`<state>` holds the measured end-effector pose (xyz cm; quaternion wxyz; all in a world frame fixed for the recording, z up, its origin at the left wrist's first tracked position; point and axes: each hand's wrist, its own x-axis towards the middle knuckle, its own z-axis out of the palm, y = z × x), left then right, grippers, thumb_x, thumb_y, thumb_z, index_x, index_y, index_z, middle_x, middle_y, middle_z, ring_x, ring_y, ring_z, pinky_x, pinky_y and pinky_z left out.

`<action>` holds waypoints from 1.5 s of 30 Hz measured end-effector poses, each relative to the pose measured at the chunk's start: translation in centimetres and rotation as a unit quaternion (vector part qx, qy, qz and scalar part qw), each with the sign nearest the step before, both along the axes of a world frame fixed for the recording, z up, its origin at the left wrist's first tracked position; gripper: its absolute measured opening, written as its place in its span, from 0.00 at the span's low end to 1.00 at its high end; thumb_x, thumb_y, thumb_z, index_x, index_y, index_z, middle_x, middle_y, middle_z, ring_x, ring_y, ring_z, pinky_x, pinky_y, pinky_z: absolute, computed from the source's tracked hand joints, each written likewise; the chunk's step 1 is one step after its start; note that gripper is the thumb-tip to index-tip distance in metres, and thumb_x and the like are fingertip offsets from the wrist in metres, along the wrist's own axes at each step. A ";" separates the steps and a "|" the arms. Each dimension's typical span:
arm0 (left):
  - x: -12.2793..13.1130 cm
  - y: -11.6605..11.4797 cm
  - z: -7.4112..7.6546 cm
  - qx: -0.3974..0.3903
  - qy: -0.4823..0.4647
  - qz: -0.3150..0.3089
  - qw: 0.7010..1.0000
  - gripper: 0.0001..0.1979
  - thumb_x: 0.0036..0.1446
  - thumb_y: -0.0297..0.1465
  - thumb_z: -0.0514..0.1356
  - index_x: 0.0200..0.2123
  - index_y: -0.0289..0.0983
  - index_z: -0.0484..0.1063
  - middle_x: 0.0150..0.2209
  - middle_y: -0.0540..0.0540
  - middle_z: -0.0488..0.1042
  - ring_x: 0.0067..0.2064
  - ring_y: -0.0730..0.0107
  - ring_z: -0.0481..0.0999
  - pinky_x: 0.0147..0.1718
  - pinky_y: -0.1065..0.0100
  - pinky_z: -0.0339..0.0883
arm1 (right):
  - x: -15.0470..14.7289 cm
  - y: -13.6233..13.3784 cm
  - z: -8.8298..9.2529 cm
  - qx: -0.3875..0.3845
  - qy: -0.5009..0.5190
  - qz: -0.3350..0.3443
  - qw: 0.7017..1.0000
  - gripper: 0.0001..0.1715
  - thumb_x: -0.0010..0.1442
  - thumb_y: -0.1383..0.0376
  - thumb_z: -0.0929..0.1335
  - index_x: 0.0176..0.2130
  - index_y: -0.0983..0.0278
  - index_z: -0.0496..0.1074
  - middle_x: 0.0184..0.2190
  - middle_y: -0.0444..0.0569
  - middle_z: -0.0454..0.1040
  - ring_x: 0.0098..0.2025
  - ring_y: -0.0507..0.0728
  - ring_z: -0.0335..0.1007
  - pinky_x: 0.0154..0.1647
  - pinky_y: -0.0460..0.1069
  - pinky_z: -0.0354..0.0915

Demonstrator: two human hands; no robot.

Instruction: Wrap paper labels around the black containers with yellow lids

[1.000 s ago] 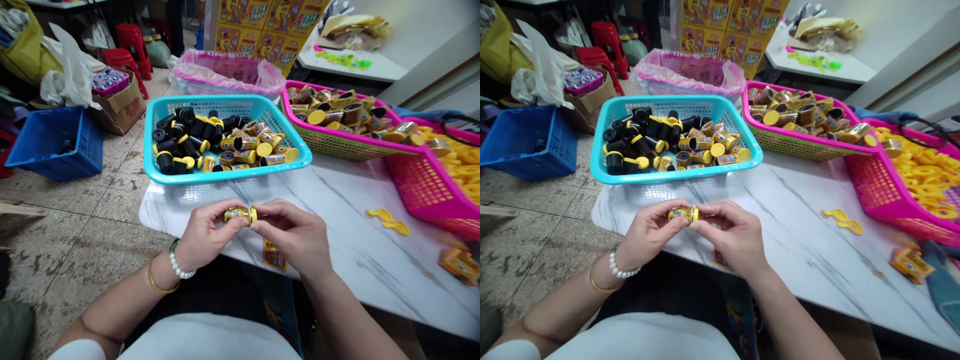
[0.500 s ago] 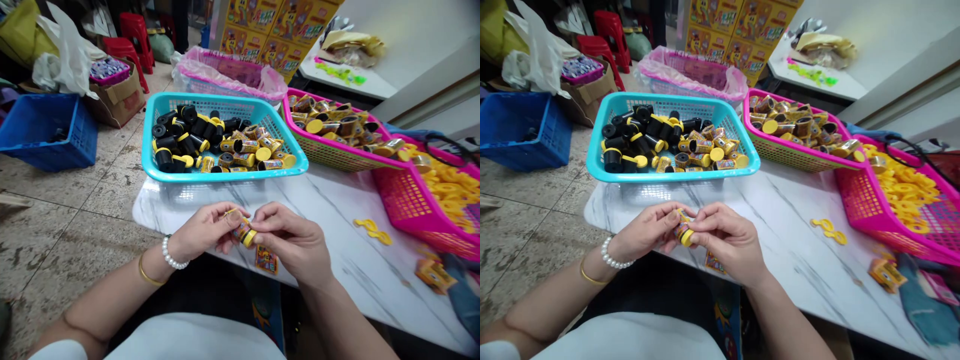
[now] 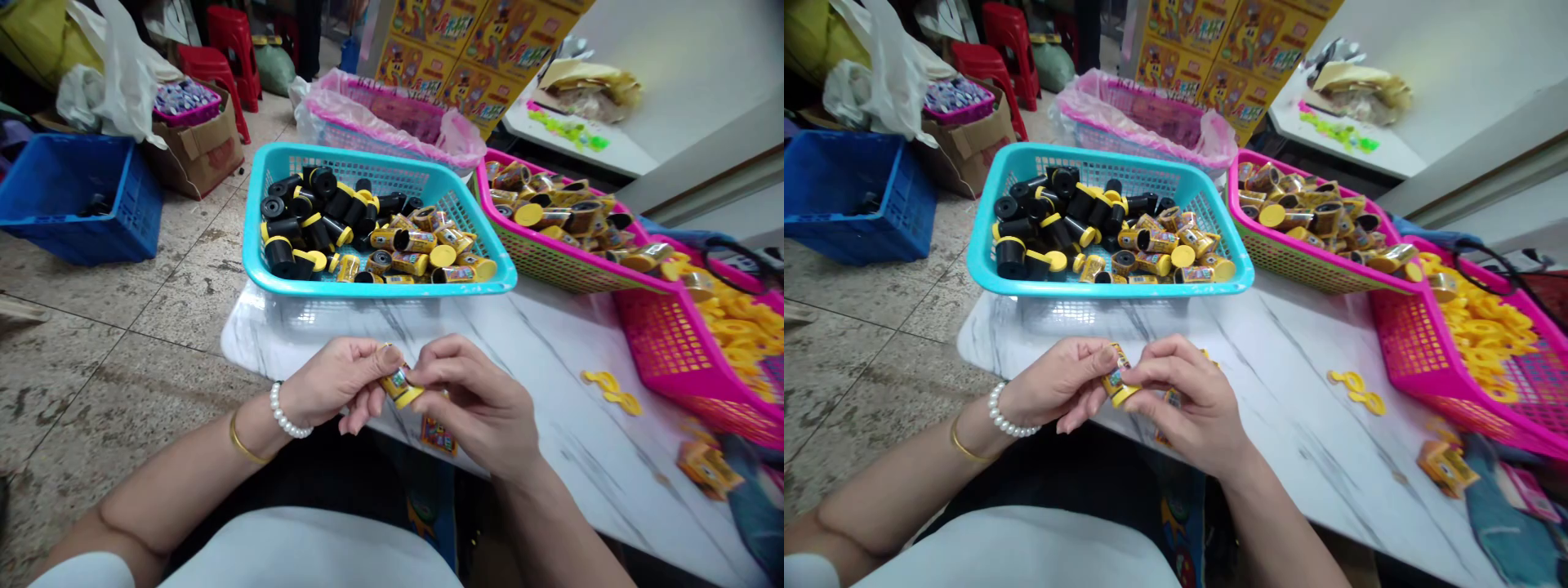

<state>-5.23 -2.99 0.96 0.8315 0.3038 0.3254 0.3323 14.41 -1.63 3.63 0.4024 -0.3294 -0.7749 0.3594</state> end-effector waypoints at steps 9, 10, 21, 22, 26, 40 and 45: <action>0.5 0.1 0.8 0.047 0.053 0.025 0.997 0.29 0.47 0.58 0.67 0.32 0.36 0.68 0.16 0.56 0.68 0.13 0.82 0.60 0.10 0.79 0.47 | 0.1 -0.7 -0.4 0.038 -0.009 -0.011 0.999 0.12 0.57 0.71 0.75 0.39 0.55 0.82 0.32 0.44 0.70 0.29 0.50 0.72 0.29 0.46 0.72; 0.7 0.1 0.9 0.054 0.057 0.052 0.996 0.29 0.46 0.56 0.69 0.30 0.36 0.68 0.17 0.56 0.66 0.14 0.84 0.59 0.12 0.79 0.48 | 0.1 -0.9 -0.7 0.021 0.005 -0.040 0.999 0.14 0.56 0.70 0.76 0.42 0.55 0.82 0.34 0.45 0.71 0.31 0.51 0.74 0.31 0.47 0.74; 1.6 0.3 0.3 0.087 0.078 0.119 0.986 0.24 0.48 0.48 0.72 0.33 0.33 0.72 0.22 0.53 0.70 0.22 0.80 0.67 0.22 0.76 0.58 | -1.0 -2.5 -1.9 -0.078 0.041 -0.227 0.970 0.10 0.54 0.63 0.78 0.39 0.60 0.82 0.35 0.50 0.82 0.35 0.57 0.80 0.35 0.51 0.80; 1.6 0.2 0.3 0.096 0.079 0.119 0.985 0.24 0.49 0.48 0.71 0.34 0.34 0.72 0.23 0.53 0.71 0.22 0.80 0.67 0.22 0.76 0.59 | -0.9 -2.2 -1.8 -0.124 0.055 -0.219 0.966 0.10 0.54 0.61 0.78 0.37 0.61 0.82 0.33 0.49 0.83 0.33 0.57 0.80 0.34 0.50 0.80; 1.5 -0.1 0.4 0.094 0.069 0.077 0.990 0.27 0.50 0.54 0.68 0.35 0.35 0.70 0.22 0.52 0.73 0.18 0.79 0.67 0.17 0.76 0.56 | -0.2 -0.8 -0.9 -0.287 0.087 -0.109 0.948 0.17 0.51 0.54 0.79 0.36 0.63 0.82 0.27 0.47 0.82 0.27 0.55 0.80 0.29 0.48 0.79; 0.7 -0.2 -0.7 0.016 -0.023 0.045 0.999 0.29 0.49 0.56 0.67 0.33 0.36 0.66 0.18 0.54 0.72 0.12 0.80 0.65 0.09 0.79 0.53 | -0.8 -0.2 -1.2 -0.145 0.082 -0.030 0.986 0.11 0.57 0.64 0.76 0.43 0.55 0.83 0.40 0.48 0.75 0.37 0.55 0.80 0.33 0.48 0.79; 1.0 0.0 -0.6 0.020 -0.016 0.039 0.999 0.34 0.47 0.49 0.72 0.48 0.35 0.62 0.21 0.55 0.74 0.13 0.77 0.68 0.10 0.79 0.57 | -0.9 0.6 0.9 0.123 -0.043 -0.091 0.987 0.09 0.58 0.69 0.75 0.40 0.57 0.81 0.37 0.47 0.76 0.37 0.54 0.77 0.36 0.47 0.77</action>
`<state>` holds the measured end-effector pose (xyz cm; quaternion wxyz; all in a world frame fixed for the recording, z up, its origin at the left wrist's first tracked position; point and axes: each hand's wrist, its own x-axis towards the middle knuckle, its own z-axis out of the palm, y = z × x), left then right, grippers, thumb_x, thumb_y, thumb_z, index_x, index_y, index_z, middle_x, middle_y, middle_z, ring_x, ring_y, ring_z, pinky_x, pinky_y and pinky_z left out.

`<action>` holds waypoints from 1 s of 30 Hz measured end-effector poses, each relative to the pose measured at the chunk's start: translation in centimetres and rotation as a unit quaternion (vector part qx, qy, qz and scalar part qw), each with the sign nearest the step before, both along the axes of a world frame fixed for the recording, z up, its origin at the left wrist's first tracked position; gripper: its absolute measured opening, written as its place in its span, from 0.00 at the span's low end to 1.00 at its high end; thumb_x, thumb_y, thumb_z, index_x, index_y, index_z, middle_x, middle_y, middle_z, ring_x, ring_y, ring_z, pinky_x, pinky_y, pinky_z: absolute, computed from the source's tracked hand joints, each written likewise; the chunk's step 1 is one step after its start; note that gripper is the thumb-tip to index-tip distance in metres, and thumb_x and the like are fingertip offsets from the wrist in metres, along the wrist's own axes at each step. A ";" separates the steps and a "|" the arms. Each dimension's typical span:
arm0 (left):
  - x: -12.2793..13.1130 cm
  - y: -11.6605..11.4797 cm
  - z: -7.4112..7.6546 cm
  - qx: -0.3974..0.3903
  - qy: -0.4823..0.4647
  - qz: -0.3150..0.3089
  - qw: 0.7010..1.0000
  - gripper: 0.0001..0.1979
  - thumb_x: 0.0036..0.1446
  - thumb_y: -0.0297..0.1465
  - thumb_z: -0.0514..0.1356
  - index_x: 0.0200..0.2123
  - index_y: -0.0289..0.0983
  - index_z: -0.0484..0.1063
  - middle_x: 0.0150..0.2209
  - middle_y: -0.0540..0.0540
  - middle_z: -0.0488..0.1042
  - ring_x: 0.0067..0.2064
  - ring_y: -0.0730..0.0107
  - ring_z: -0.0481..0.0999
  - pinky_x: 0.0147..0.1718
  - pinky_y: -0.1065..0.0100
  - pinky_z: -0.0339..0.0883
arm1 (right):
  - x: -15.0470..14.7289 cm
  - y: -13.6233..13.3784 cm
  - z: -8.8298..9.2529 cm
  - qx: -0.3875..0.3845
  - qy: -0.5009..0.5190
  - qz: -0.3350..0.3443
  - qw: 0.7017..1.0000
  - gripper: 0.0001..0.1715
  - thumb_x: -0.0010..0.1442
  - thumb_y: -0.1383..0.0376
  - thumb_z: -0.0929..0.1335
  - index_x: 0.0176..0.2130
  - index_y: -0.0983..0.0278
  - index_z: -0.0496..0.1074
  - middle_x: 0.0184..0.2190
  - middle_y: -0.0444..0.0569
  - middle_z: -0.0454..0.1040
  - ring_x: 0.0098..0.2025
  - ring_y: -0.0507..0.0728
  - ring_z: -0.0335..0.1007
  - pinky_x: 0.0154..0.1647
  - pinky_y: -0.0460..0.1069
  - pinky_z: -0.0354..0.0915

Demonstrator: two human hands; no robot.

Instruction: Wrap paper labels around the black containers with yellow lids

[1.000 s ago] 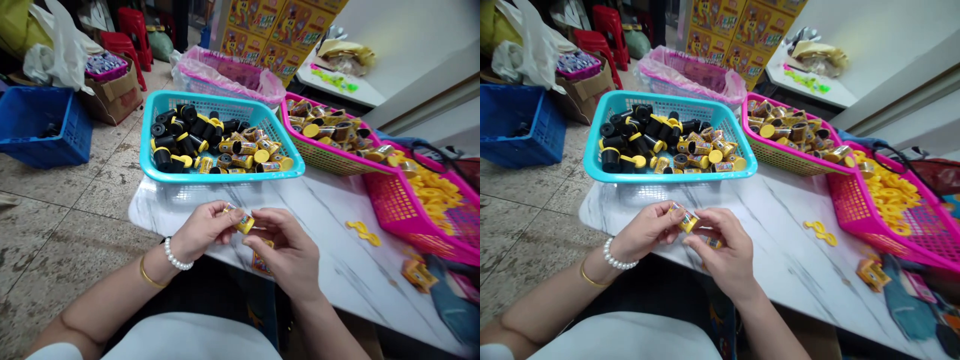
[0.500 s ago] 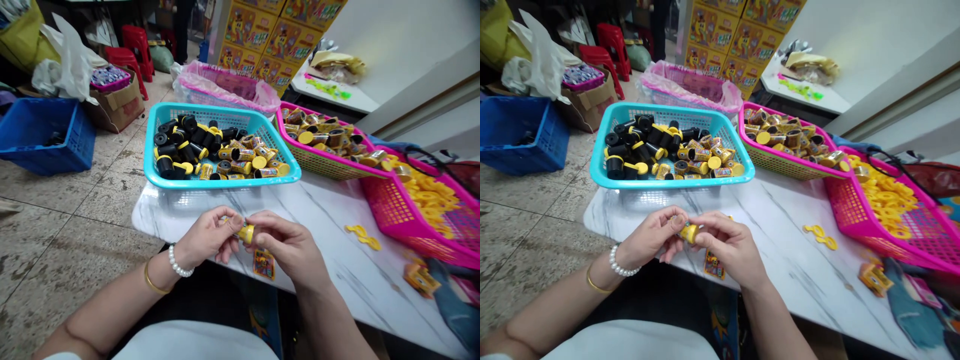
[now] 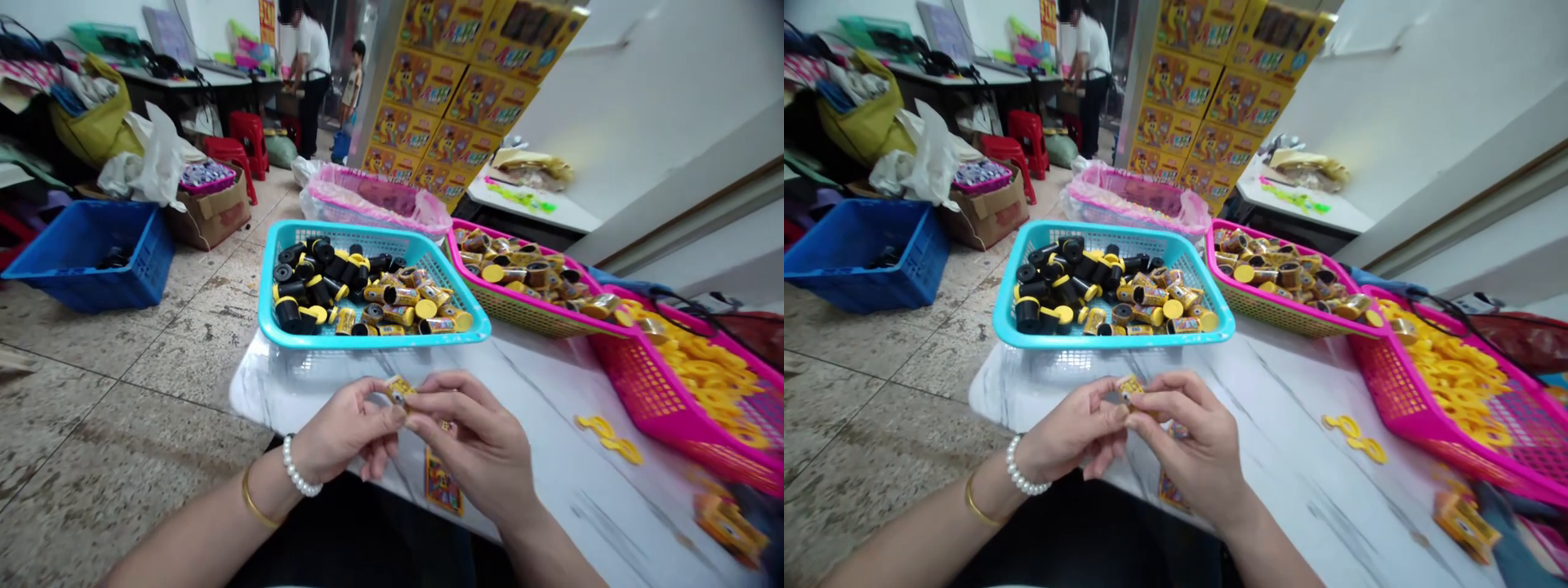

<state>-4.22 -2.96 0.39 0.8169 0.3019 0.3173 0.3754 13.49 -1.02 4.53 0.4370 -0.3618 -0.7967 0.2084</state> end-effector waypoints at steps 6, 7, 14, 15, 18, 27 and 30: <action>0.7 -0.4 0.1 0.040 0.059 -0.013 0.997 0.39 0.41 0.44 0.76 0.51 0.34 0.63 0.22 0.56 0.73 0.16 0.77 0.71 0.14 0.77 0.63 | 0.9 5.8 2.5 0.302 -0.157 -0.138 0.930 0.06 0.61 0.65 0.74 0.41 0.61 0.82 0.39 0.50 0.77 0.30 0.52 0.75 0.28 0.47 0.70; 0.8 -0.5 0.0 0.049 0.063 -0.015 0.997 0.36 0.42 0.45 0.75 0.48 0.34 0.65 0.22 0.56 0.73 0.16 0.77 0.70 0.14 0.77 0.62 | 0.7 6.7 2.8 0.312 -0.199 -0.147 0.917 0.07 0.62 0.62 0.74 0.41 0.61 0.82 0.38 0.50 0.78 0.28 0.51 0.74 0.26 0.46 0.68; 1.1 -0.8 -0.5 0.091 0.122 -0.010 0.988 0.26 0.48 0.45 0.71 0.42 0.34 0.71 0.21 0.56 0.69 0.17 0.79 0.69 0.15 0.77 0.60 | -7.2 9.9 4.5 0.108 -0.327 0.013 0.939 0.10 0.65 0.62 0.70 0.41 0.59 0.82 0.38 0.48 0.83 0.37 0.55 0.78 0.36 0.48 0.66; 1.0 -0.9 -0.5 0.095 0.127 -0.008 0.987 0.25 0.49 0.45 0.70 0.42 0.34 0.71 0.21 0.57 0.69 0.17 0.79 0.68 0.16 0.77 0.60 | -9.0 10.3 4.5 0.046 -0.365 0.052 0.928 0.09 0.62 0.63 0.71 0.42 0.59 0.82 0.38 0.48 0.83 0.37 0.55 0.78 0.37 0.48 0.66; 0.6 -1.1 -0.4 0.099 0.136 0.014 0.986 0.24 0.49 0.44 0.70 0.42 0.34 0.72 0.22 0.56 0.69 0.19 0.78 0.69 0.18 0.76 0.60 | -13.1 11.7 4.1 -0.028 -0.418 0.121 0.900 0.13 0.54 0.64 0.74 0.43 0.60 0.81 0.36 0.47 0.83 0.37 0.56 0.76 0.36 0.47 0.64; 2.8 -3.4 -1.6 0.427 0.370 0.159 0.809 0.03 0.60 0.29 0.65 0.36 0.36 0.80 0.30 0.47 0.74 0.31 0.71 0.74 0.33 0.69 0.69 | -7.3 9.3 7.1 0.021 -0.302 0.012 0.953 0.09 0.56 0.67 0.70 0.39 0.64 0.75 0.35 0.48 0.78 0.35 0.54 0.71 0.37 0.49 0.64; 4.3 -3.6 -1.8 0.506 0.472 0.088 0.716 0.04 0.59 0.31 0.66 0.37 0.37 0.79 0.32 0.46 0.76 0.33 0.66 0.76 0.31 0.67 0.70 | -3.1 6.4 7.3 0.055 -0.226 -0.018 0.972 0.08 0.55 0.65 0.71 0.38 0.65 0.74 0.31 0.46 0.77 0.30 0.53 0.71 0.33 0.48 0.64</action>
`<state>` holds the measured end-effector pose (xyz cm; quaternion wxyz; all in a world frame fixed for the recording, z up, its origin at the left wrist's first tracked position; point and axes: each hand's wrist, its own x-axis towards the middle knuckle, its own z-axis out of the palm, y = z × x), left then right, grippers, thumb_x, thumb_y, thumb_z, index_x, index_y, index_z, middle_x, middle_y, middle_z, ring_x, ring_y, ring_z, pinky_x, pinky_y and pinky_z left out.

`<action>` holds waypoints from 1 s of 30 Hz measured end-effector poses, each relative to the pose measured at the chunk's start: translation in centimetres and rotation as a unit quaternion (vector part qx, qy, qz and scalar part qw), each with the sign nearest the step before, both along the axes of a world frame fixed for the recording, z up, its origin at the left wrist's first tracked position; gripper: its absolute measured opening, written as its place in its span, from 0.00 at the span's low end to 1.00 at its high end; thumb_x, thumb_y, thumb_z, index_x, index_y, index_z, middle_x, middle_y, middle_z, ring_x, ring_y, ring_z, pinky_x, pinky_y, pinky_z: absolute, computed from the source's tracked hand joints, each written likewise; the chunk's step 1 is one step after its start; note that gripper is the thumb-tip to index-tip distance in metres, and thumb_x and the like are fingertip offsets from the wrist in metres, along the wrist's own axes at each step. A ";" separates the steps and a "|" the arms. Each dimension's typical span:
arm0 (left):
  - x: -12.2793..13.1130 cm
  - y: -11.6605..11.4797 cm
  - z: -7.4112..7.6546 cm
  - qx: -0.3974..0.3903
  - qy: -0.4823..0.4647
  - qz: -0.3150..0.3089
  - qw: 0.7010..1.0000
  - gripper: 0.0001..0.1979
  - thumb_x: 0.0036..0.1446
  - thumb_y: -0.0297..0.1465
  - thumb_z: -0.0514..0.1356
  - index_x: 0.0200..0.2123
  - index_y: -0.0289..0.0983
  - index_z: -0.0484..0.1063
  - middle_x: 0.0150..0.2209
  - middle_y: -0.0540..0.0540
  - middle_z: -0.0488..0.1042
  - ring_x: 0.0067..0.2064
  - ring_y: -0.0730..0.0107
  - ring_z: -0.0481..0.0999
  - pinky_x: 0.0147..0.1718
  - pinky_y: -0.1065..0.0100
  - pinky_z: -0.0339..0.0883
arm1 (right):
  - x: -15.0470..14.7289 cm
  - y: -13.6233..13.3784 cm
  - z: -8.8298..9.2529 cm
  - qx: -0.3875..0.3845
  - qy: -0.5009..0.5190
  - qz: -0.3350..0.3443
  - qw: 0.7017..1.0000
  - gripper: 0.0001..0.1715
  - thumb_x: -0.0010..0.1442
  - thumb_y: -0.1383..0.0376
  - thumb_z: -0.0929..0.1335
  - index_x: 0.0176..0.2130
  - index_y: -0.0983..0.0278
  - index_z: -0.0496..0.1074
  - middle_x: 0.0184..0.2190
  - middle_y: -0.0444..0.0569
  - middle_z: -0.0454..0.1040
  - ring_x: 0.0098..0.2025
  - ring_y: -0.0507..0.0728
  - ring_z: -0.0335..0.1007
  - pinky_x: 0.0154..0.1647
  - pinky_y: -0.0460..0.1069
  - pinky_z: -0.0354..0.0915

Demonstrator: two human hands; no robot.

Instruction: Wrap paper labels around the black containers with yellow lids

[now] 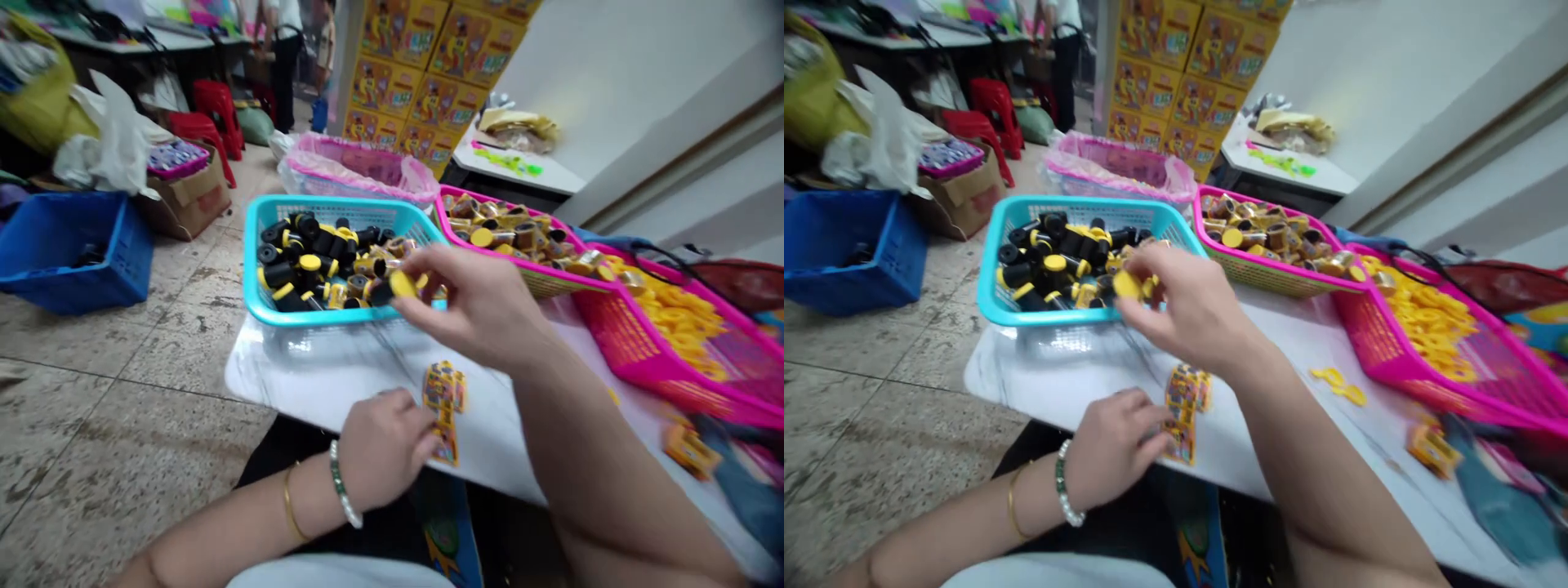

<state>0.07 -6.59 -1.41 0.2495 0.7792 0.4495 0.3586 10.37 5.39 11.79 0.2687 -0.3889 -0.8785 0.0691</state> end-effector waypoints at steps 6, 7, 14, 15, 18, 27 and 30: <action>0.9 0.8 -0.3 0.043 0.177 -0.005 0.983 0.05 0.60 0.31 0.64 0.32 0.38 0.75 0.31 0.48 0.75 0.31 0.66 0.75 0.23 0.69 0.63 | 3.9 -3.5 -2.9 -0.026 0.038 -0.019 0.999 0.09 0.56 0.66 0.70 0.41 0.62 0.73 0.24 0.40 0.72 0.21 0.49 0.67 0.23 0.45 0.62; 0.8 0.8 -0.3 0.041 0.175 -0.006 0.984 0.04 0.60 0.31 0.64 0.32 0.38 0.74 0.32 0.48 0.75 0.30 0.67 0.75 0.23 0.69 0.63 | 4.2 -3.9 -3.0 -0.018 0.045 -0.030 0.998 0.09 0.57 0.66 0.70 0.40 0.61 0.73 0.23 0.40 0.72 0.21 0.49 0.66 0.22 0.45 0.61; -1.1 0.5 -0.5 0.041 0.100 0.010 0.994 0.08 0.61 0.28 0.61 0.28 0.37 0.74 0.29 0.49 0.73 0.29 0.71 0.74 0.28 0.70 0.67 | 4.6 -3.6 -6.3 -0.090 -0.088 -0.056 0.990 0.10 0.58 0.65 0.68 0.40 0.63 0.76 0.25 0.44 0.76 0.24 0.54 0.72 0.26 0.48 0.66; -1.3 0.6 -0.5 0.043 0.106 0.021 0.993 0.09 0.61 0.27 0.61 0.27 0.37 0.73 0.29 0.49 0.73 0.30 0.70 0.74 0.28 0.69 0.67 | 4.6 -3.3 -7.2 -0.105 -0.114 -0.061 0.986 0.10 0.58 0.64 0.68 0.41 0.63 0.76 0.27 0.46 0.78 0.26 0.55 0.74 0.28 0.48 0.67; -1.7 0.8 -0.2 0.046 0.109 0.031 0.992 0.08 0.62 0.26 0.60 0.29 0.36 0.73 0.31 0.48 0.74 0.30 0.69 0.75 0.28 0.68 0.68 | 4.7 -3.0 -9.0 -0.111 -0.133 -0.071 0.982 0.15 0.62 0.62 0.68 0.47 0.63 0.77 0.36 0.50 0.82 0.29 0.56 0.77 0.31 0.49 0.70; -0.6 0.6 0.3 0.083 0.206 -0.030 0.975 0.07 0.64 0.28 0.60 0.31 0.37 0.72 0.32 0.48 0.74 0.31 0.66 0.75 0.26 0.65 0.67 | 7.1 -7.3 -7.3 -0.036 0.018 -0.116 0.992 0.13 0.64 0.61 0.69 0.47 0.61 0.79 0.28 0.45 0.79 0.25 0.53 0.73 0.27 0.48 0.68; -0.6 0.7 0.3 0.088 0.223 -0.024 0.971 0.07 0.65 0.26 0.58 0.32 0.36 0.72 0.32 0.47 0.74 0.29 0.65 0.74 0.24 0.64 0.65 | 7.9 -9.8 -7.1 -0.031 0.045 -0.163 0.985 0.10 0.65 0.63 0.69 0.43 0.60 0.80 0.28 0.46 0.81 0.23 0.51 0.70 0.24 0.48 0.65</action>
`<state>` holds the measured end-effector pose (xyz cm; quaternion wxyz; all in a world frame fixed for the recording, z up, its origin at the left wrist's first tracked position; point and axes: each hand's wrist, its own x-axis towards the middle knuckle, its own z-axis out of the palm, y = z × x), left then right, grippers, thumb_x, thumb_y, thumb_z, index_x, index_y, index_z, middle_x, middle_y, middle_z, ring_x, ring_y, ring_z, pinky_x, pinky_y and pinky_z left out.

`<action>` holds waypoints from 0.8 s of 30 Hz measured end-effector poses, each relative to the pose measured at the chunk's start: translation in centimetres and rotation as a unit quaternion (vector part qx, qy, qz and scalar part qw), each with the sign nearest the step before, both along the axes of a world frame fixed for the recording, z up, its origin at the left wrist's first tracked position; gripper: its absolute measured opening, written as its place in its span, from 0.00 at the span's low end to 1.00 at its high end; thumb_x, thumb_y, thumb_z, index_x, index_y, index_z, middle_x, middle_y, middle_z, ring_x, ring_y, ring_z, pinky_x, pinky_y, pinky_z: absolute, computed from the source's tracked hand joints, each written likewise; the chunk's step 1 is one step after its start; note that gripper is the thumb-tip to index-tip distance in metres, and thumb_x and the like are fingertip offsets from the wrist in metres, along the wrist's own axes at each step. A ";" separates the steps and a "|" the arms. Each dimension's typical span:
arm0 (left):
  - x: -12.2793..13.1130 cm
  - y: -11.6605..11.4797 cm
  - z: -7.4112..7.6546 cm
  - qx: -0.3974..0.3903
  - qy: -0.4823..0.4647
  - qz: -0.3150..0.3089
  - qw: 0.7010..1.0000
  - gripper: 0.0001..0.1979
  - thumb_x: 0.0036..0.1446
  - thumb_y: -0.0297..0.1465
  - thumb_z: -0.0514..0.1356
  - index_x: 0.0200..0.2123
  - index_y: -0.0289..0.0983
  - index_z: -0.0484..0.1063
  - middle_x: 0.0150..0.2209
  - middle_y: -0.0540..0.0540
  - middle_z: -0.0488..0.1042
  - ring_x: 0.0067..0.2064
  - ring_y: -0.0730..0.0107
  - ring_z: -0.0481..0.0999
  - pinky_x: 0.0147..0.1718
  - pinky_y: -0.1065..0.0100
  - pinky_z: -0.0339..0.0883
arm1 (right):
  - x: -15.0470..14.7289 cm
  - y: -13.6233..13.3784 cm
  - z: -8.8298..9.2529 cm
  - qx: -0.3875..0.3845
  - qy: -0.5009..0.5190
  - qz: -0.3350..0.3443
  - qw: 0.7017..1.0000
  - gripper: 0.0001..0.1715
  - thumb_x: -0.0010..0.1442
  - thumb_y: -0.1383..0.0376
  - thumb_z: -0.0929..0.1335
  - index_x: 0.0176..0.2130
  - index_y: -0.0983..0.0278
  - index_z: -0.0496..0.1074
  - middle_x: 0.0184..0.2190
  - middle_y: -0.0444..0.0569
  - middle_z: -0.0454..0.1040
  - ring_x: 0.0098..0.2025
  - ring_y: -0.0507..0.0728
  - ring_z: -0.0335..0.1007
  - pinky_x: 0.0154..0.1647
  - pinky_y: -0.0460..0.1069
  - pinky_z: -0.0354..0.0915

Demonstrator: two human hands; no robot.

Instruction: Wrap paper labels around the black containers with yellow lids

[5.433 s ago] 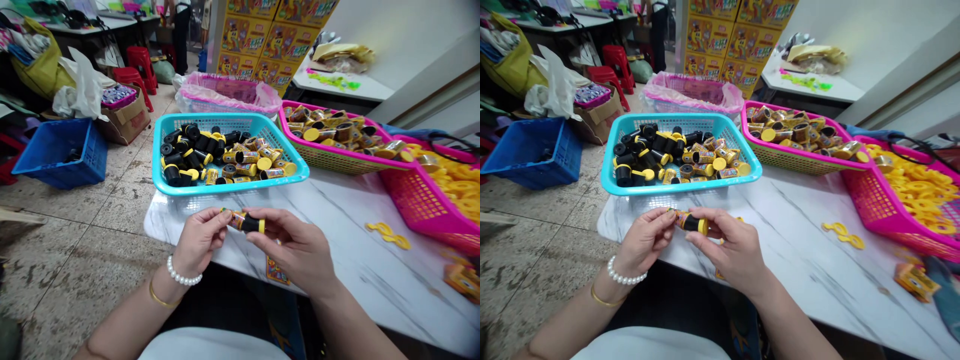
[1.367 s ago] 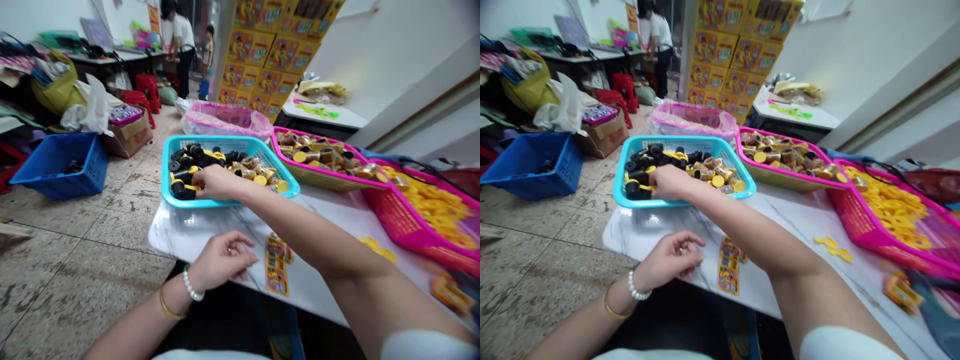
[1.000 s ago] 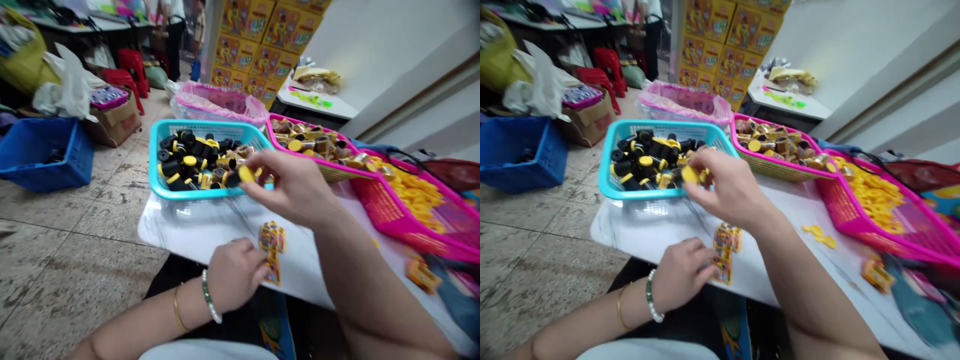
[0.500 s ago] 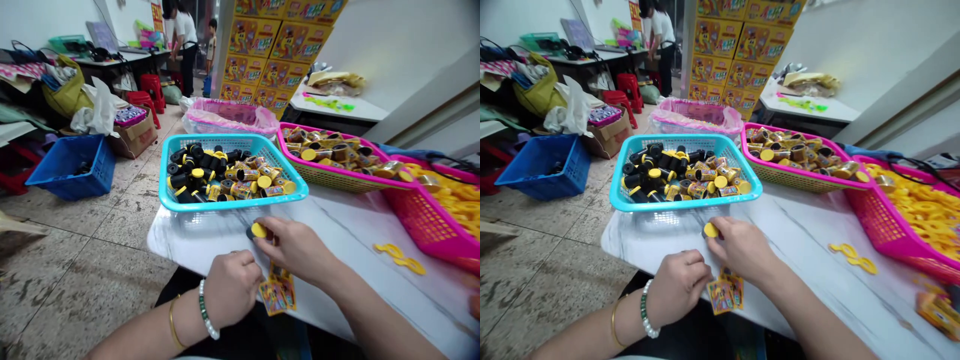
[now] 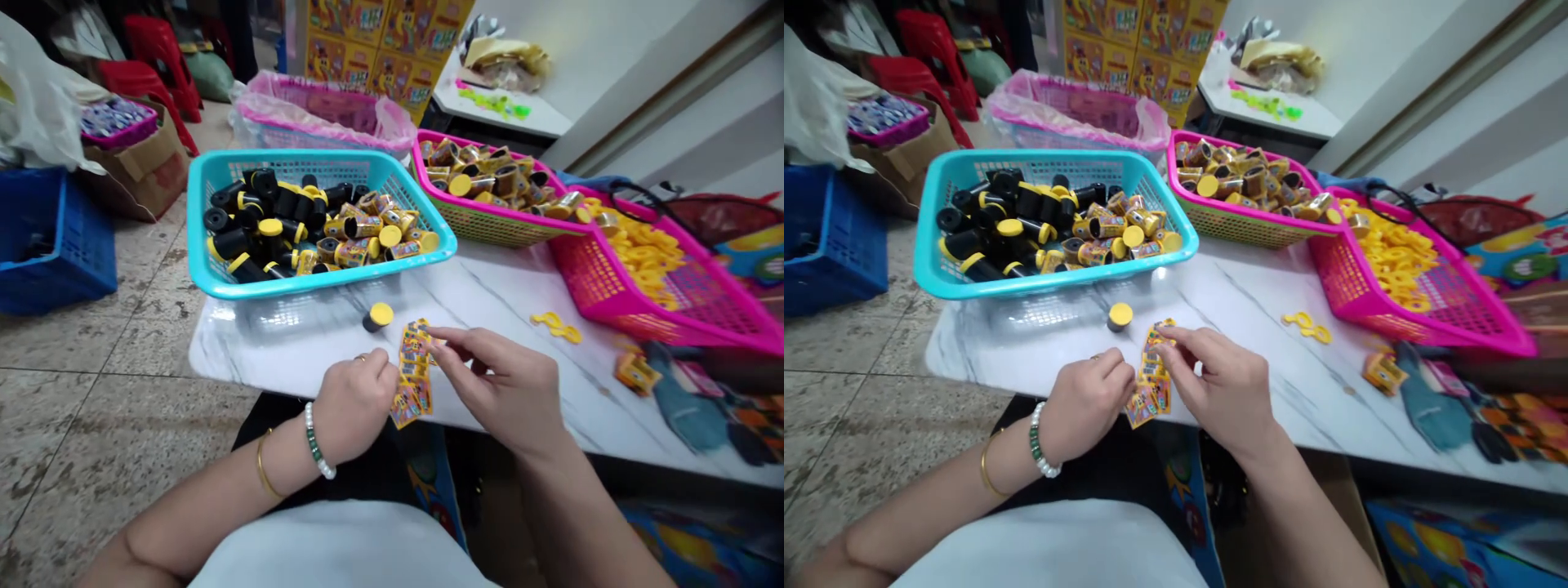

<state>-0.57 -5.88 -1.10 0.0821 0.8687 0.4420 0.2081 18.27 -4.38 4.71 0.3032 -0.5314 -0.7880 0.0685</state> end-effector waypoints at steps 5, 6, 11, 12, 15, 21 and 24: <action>-0.6 -0.5 0.2 0.015 -0.056 -0.037 0.998 0.06 0.65 0.33 0.60 0.39 0.36 0.74 0.36 0.47 0.76 0.33 0.64 0.75 0.29 0.64 0.68 | 1.7 -2.9 -1.0 -0.016 0.030 -0.075 0.997 0.08 0.64 0.63 0.70 0.41 0.61 0.81 0.24 0.44 0.78 0.20 0.50 0.66 0.21 0.48 0.62; -0.6 -0.6 0.0 0.029 -0.060 -0.046 0.997 0.06 0.66 0.32 0.59 0.37 0.37 0.74 0.35 0.47 0.76 0.32 0.64 0.75 0.29 0.64 0.67 | 1.9 -3.3 -1.3 -0.024 0.038 -0.079 0.996 0.08 0.64 0.63 0.71 0.41 0.61 0.81 0.23 0.43 0.78 0.19 0.50 0.66 0.20 0.47 0.62; -0.6 -1.3 -0.5 0.082 -0.118 -0.023 0.989 0.12 0.68 0.26 0.54 0.31 0.35 0.72 0.30 0.46 0.75 0.29 0.68 0.72 0.28 0.66 0.66 | 1.8 -4.1 -2.3 -0.072 0.110 -0.102 0.986 0.10 0.64 0.60 0.70 0.36 0.61 0.82 0.22 0.44 0.78 0.19 0.51 0.68 0.20 0.47 0.64; -0.7 -1.3 -0.4 0.095 -0.144 -0.020 0.985 0.11 0.68 0.25 0.54 0.33 0.35 0.73 0.31 0.46 0.76 0.30 0.69 0.72 0.29 0.66 0.66 | 1.6 -4.1 -2.2 -0.096 0.135 -0.103 0.981 0.12 0.64 0.59 0.70 0.36 0.62 0.83 0.22 0.45 0.78 0.19 0.52 0.69 0.20 0.47 0.65; -1.4 -0.9 0.2 0.159 -0.198 -0.034 0.967 0.07 0.66 0.23 0.56 0.40 0.36 0.74 0.34 0.45 0.78 0.31 0.70 0.73 0.30 0.68 0.67 | 0.6 -3.5 -1.6 -0.204 0.208 -0.041 0.956 0.17 0.64 0.54 0.69 0.35 0.62 0.83 0.24 0.47 0.79 0.22 0.53 0.72 0.22 0.46 0.69; -2.9 0.4 1.4 0.181 -0.230 -0.037 0.955 0.11 0.64 0.21 0.57 0.45 0.37 0.76 0.36 0.44 0.78 0.34 0.70 0.75 0.33 0.69 0.71 | -2.2 -1.6 -1.5 -0.355 0.333 0.041 0.873 0.20 0.60 0.49 0.71 0.30 0.63 0.79 0.24 0.46 0.77 0.25 0.53 0.73 0.28 0.48 0.73; -3.4 -0.1 2.3 0.114 -0.331 0.064 0.935 0.08 0.63 0.25 0.62 0.44 0.37 0.77 0.38 0.45 0.78 0.34 0.72 0.76 0.34 0.71 0.72 | -3.6 -1.2 -2.0 -0.317 0.381 -0.034 0.868 0.21 0.57 0.49 0.73 0.26 0.64 0.76 0.18 0.43 0.72 0.19 0.51 0.66 0.19 0.45 0.66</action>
